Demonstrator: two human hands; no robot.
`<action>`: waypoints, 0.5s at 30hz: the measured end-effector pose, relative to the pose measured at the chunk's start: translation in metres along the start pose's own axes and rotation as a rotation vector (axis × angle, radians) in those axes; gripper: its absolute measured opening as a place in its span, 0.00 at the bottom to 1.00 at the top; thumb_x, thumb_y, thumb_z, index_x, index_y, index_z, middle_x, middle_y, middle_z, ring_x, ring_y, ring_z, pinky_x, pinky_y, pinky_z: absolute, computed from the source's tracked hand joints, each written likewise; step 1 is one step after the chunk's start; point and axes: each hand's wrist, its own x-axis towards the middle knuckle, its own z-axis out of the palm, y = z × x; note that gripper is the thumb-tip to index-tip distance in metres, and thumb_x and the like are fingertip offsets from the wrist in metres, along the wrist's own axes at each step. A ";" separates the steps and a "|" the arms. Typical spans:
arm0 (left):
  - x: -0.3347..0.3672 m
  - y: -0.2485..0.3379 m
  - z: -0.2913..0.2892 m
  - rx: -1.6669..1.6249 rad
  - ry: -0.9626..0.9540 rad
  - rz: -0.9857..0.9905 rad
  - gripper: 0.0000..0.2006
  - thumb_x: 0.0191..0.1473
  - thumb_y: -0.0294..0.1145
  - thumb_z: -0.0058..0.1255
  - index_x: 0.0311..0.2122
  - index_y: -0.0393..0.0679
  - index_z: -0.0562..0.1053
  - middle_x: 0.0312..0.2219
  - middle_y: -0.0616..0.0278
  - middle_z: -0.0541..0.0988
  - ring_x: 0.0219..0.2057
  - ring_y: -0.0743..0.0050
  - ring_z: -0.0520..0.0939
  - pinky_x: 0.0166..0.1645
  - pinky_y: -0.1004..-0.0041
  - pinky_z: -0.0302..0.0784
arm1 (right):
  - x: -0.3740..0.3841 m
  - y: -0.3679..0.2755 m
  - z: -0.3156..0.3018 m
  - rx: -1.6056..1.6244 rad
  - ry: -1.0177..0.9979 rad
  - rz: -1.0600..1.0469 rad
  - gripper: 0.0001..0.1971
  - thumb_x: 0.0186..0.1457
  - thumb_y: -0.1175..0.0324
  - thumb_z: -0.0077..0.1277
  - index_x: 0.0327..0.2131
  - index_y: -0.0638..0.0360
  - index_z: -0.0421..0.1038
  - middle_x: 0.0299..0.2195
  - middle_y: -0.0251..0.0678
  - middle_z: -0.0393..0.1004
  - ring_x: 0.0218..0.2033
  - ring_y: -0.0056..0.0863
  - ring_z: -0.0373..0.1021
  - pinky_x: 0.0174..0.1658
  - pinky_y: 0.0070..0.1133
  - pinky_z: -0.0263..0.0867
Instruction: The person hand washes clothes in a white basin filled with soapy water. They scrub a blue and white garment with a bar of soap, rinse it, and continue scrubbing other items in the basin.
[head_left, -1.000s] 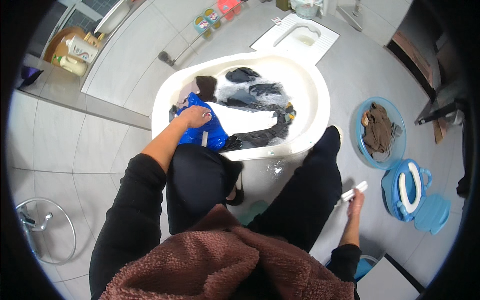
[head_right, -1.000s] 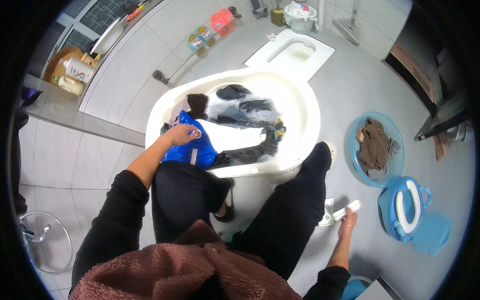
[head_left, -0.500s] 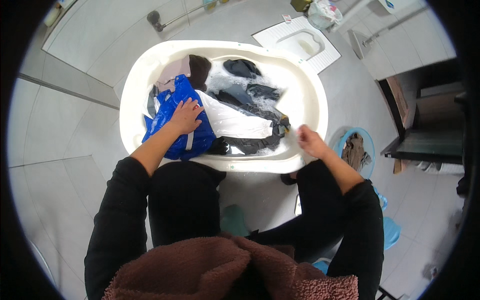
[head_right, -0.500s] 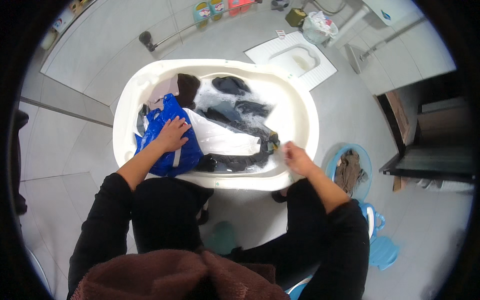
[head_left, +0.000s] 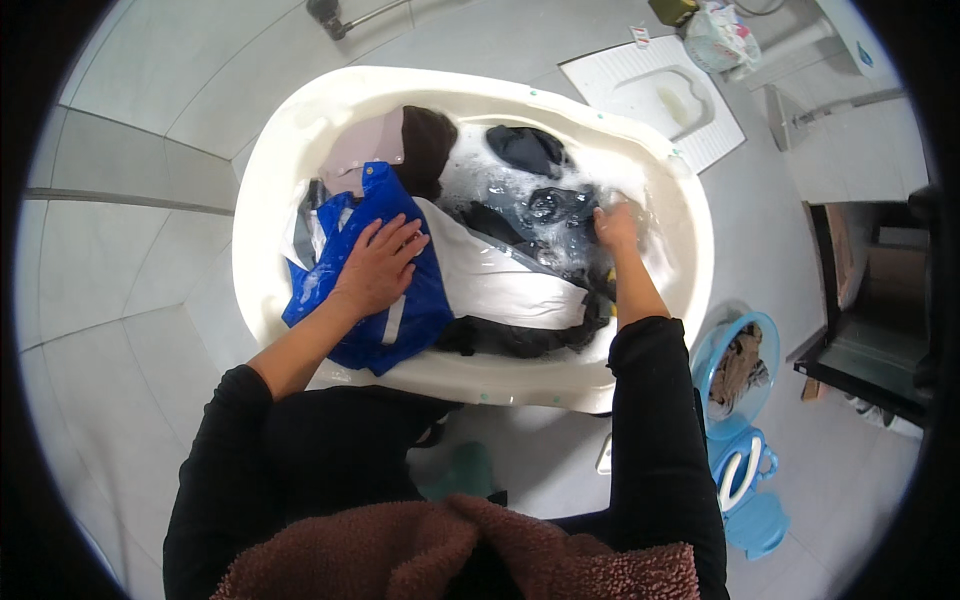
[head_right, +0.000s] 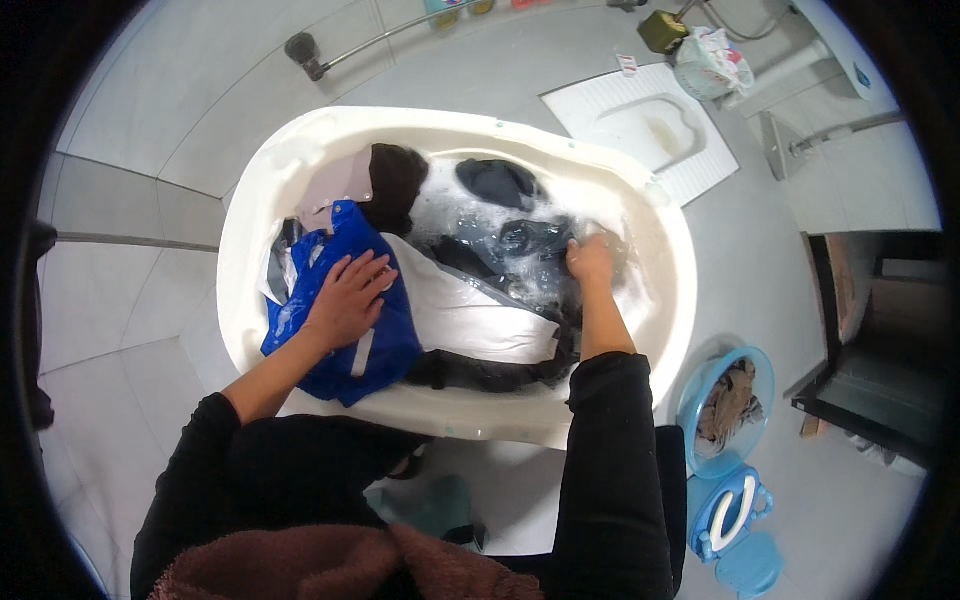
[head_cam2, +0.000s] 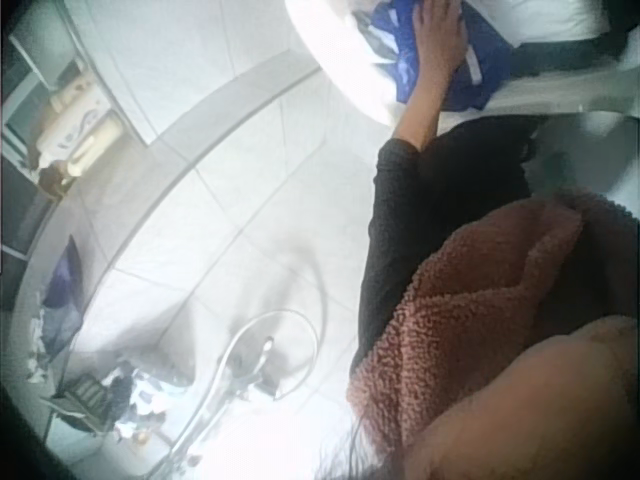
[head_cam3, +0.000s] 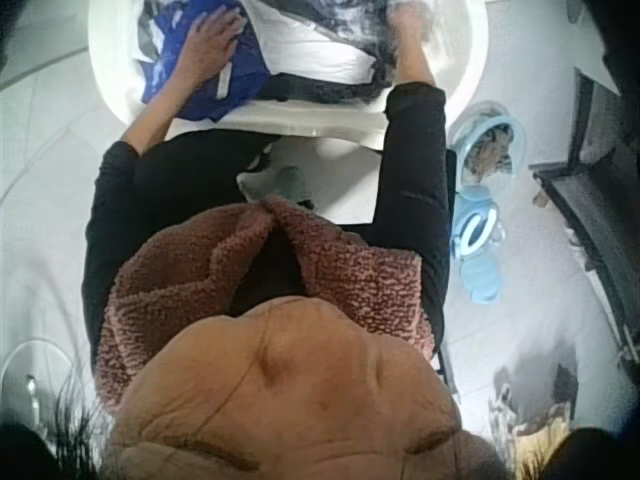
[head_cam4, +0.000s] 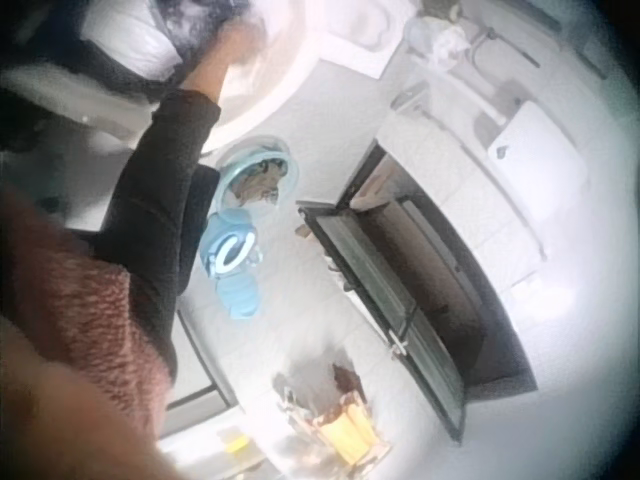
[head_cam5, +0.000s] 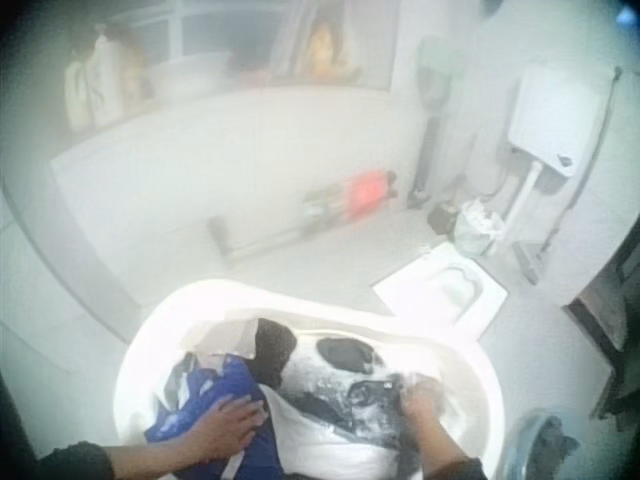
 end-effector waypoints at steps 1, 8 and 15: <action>0.000 -0.001 0.000 -0.006 -0.016 -0.008 0.23 0.61 0.38 0.44 0.62 0.51 0.65 0.65 0.61 0.61 0.68 0.62 0.54 0.72 0.58 0.42 | 0.005 0.004 0.009 0.059 0.017 0.004 0.34 0.59 0.47 0.47 0.53 0.75 0.65 0.48 0.61 0.73 0.54 0.55 0.69 0.58 0.38 0.63; 0.003 -0.002 0.002 0.004 -0.023 -0.006 0.25 0.61 0.38 0.46 0.63 0.53 0.64 0.66 0.61 0.59 0.69 0.61 0.53 0.72 0.57 0.40 | 0.029 0.041 0.027 0.608 -0.171 0.016 0.33 0.51 0.55 0.59 0.51 0.75 0.66 0.50 0.54 0.73 0.52 0.41 0.71 0.52 0.33 0.67; 0.004 -0.001 0.004 0.037 -0.045 -0.019 0.24 0.61 0.40 0.43 0.63 0.52 0.63 0.66 0.62 0.59 0.69 0.63 0.53 0.72 0.57 0.39 | 0.030 0.055 0.024 1.149 -0.543 0.174 0.44 0.51 0.51 0.61 0.64 0.68 0.54 0.59 0.45 0.66 0.56 0.39 0.67 0.56 0.31 0.63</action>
